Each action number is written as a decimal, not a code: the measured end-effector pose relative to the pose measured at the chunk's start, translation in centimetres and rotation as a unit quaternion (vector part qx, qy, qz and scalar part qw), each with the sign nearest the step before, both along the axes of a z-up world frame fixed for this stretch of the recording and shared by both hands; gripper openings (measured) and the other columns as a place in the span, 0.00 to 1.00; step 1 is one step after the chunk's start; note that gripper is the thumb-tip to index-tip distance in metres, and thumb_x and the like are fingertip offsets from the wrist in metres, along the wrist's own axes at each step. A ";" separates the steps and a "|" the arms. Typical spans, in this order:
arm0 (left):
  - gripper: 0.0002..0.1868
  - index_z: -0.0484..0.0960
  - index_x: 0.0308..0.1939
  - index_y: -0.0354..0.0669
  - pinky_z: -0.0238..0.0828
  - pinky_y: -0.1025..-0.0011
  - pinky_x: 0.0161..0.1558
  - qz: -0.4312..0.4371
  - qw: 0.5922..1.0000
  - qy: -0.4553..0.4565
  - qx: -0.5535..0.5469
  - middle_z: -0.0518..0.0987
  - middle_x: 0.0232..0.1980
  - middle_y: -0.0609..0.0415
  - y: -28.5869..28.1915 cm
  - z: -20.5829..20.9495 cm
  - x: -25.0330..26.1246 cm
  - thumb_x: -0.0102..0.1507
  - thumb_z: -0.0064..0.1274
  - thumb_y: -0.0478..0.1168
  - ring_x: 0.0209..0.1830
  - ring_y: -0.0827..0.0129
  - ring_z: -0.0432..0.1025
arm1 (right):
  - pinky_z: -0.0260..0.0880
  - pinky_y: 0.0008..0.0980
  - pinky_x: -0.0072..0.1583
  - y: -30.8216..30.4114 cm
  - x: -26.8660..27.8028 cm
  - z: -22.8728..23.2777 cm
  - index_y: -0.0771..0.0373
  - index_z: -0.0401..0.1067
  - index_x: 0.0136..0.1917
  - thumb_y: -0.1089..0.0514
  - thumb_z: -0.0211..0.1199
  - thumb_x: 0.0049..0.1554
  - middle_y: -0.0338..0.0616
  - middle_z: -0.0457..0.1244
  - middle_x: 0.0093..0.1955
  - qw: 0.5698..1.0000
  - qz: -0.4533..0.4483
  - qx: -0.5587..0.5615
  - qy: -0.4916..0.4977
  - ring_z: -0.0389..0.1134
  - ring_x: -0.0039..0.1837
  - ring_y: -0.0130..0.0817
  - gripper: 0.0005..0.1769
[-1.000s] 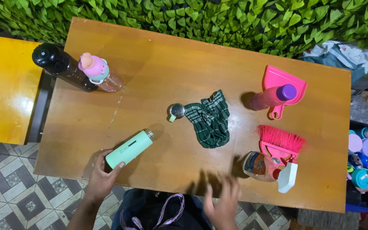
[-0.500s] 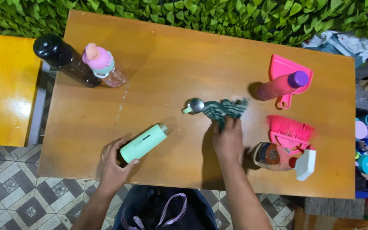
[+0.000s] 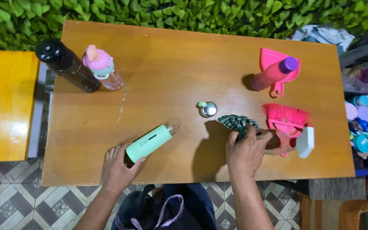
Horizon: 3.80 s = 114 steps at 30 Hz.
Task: The person wipes a clear plastic bottle with a green cloth, then disassembles a pink and green sippy cup, wipes each part, and reassembles it. They then wipe a light green metal bottle and its lid with the same cloth.
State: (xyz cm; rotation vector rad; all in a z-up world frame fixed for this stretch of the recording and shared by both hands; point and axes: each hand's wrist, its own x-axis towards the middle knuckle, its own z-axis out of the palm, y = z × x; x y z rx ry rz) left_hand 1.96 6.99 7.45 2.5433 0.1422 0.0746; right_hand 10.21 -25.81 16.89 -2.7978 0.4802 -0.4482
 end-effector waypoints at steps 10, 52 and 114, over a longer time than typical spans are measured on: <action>0.38 0.75 0.60 0.39 0.66 0.54 0.59 0.032 0.999 0.015 0.024 0.74 0.58 0.44 -0.7 -0.3 -0.1 0.52 0.67 0.55 0.59 0.48 0.68 | 0.71 0.51 0.58 7.7 -3.8 -2.7 0.58 0.59 0.74 0.58 0.60 0.55 0.62 0.59 0.67 0.968 0.168 0.164 0.090 0.65 0.64 0.60 0.35; 0.43 0.66 0.66 0.36 0.67 0.52 0.60 0.025 0.997 0.064 -0.034 0.68 0.61 0.40 0.4 -0.9 -0.6 0.51 0.65 0.48 0.62 0.44 0.65 | 0.73 0.42 0.44 17.3 -2.3 -5.2 0.71 0.78 0.57 0.64 0.63 0.50 0.53 0.66 0.49 0.911 0.404 0.079 -0.029 0.71 0.46 0.49 0.20; 0.44 0.65 0.64 0.30 0.68 0.52 0.59 0.004 0.998 0.057 -0.025 0.70 0.61 0.33 1.4 -2.1 -0.8 0.53 0.65 0.53 0.61 0.41 0.68 | 0.74 0.44 0.57 18.1 -3.0 -6.4 0.67 0.72 0.49 0.67 0.62 0.51 0.51 0.62 0.52 0.828 0.535 0.161 -0.054 0.68 0.57 0.52 0.11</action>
